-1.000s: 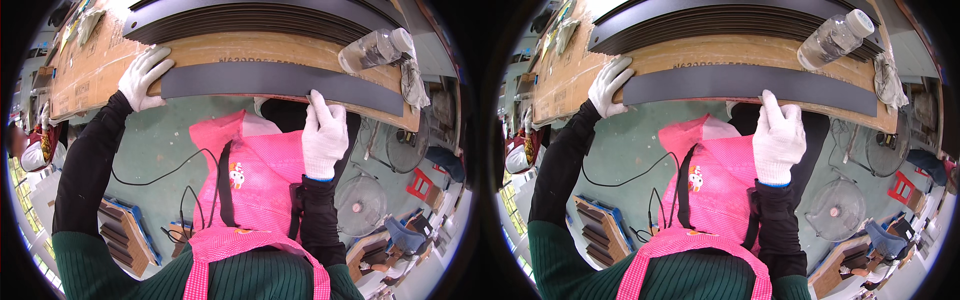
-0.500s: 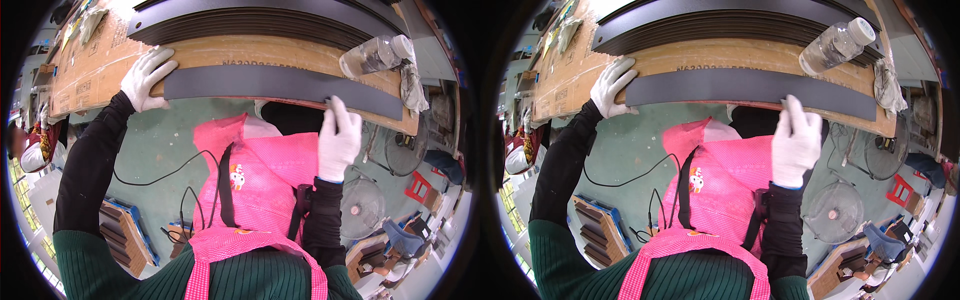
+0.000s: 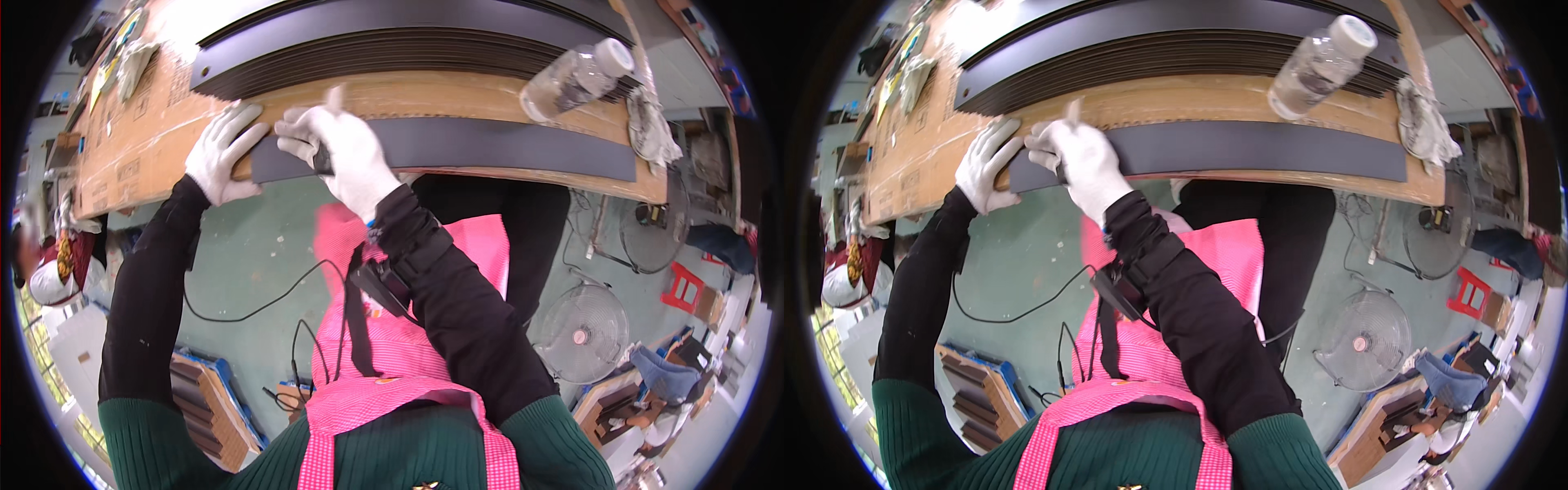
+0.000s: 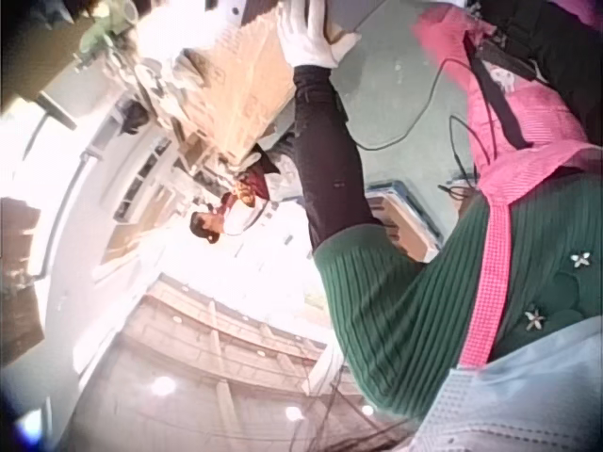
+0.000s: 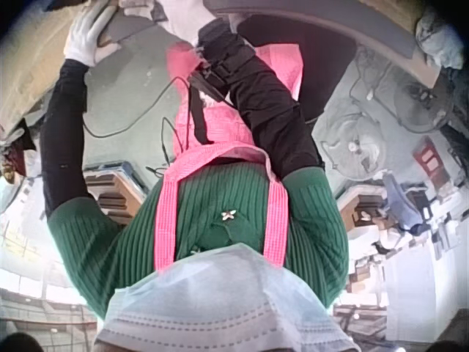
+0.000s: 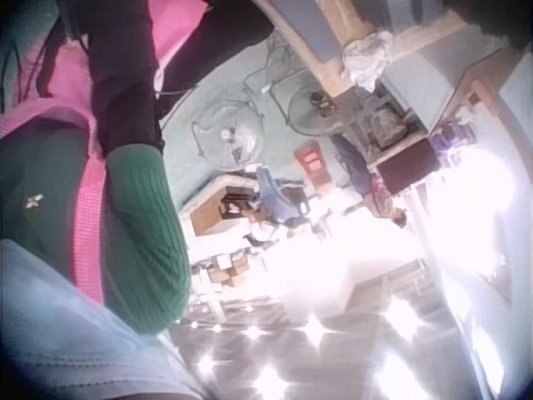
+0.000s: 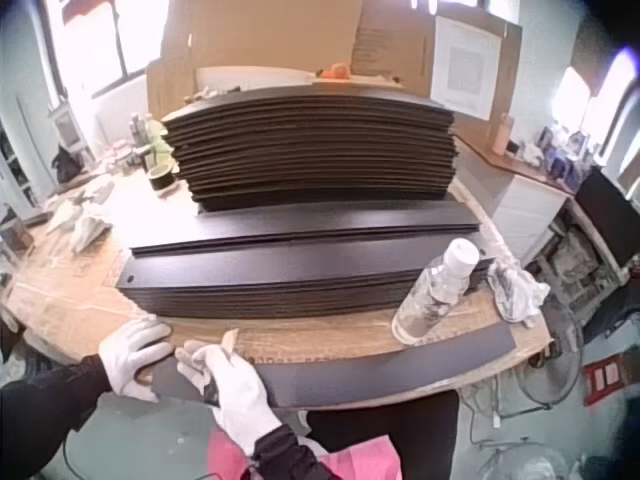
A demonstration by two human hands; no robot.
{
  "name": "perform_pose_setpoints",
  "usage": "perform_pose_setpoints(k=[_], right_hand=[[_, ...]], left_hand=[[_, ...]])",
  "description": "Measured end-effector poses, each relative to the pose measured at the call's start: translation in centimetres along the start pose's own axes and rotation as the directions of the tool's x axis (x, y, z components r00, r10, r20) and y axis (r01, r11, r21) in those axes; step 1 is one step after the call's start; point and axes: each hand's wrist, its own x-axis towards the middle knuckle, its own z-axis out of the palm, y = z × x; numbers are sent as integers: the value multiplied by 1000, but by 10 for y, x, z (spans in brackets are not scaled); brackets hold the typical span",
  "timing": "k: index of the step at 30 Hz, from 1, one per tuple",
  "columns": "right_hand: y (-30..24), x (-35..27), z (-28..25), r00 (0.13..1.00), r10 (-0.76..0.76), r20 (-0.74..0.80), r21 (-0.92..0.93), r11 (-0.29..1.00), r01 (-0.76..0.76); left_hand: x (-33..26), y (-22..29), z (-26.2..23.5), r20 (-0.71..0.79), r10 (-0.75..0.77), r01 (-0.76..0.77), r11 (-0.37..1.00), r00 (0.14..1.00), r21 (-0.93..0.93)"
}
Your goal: Wiping and sanding black wooden slats on a factory workbench.
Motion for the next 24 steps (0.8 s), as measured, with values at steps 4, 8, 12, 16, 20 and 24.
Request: perform_pose_setpoints(k=[4, 8, 12, 16, 20, 24], right_hand=[[-77, -45, -60, 927, -330, 176, -458, 806, 374], [-174, -104, -108, 951, -268, -153, 74, 957, 281], [-278, -156, -164, 941, -217, -261, 189, 944, 270], [-350, -184, -218, 496, -738, -457, -299, 653, 696], [-292, -177, -171, 616, -684, -390, -126, 703, 700], [-192, -142, -153, 957, -287, -46, 225, 930, 290]], left_hand=[[1, 2, 0, -11, -5, 5, 1000, 1000, -1], [-2, 6, -10, -29, -13, 14, 1000, 999, 13], [0, 2, 6, -50, 6, -6, 1000, 999, 6], [3, 2, 3, -45, 1, 1, 1000, 999, 30], [0, 5, -5, -26, -15, 15, 1000, 1000, 15], [14, 14, -15, 72, -12, 14, 1000, 997, -22]])
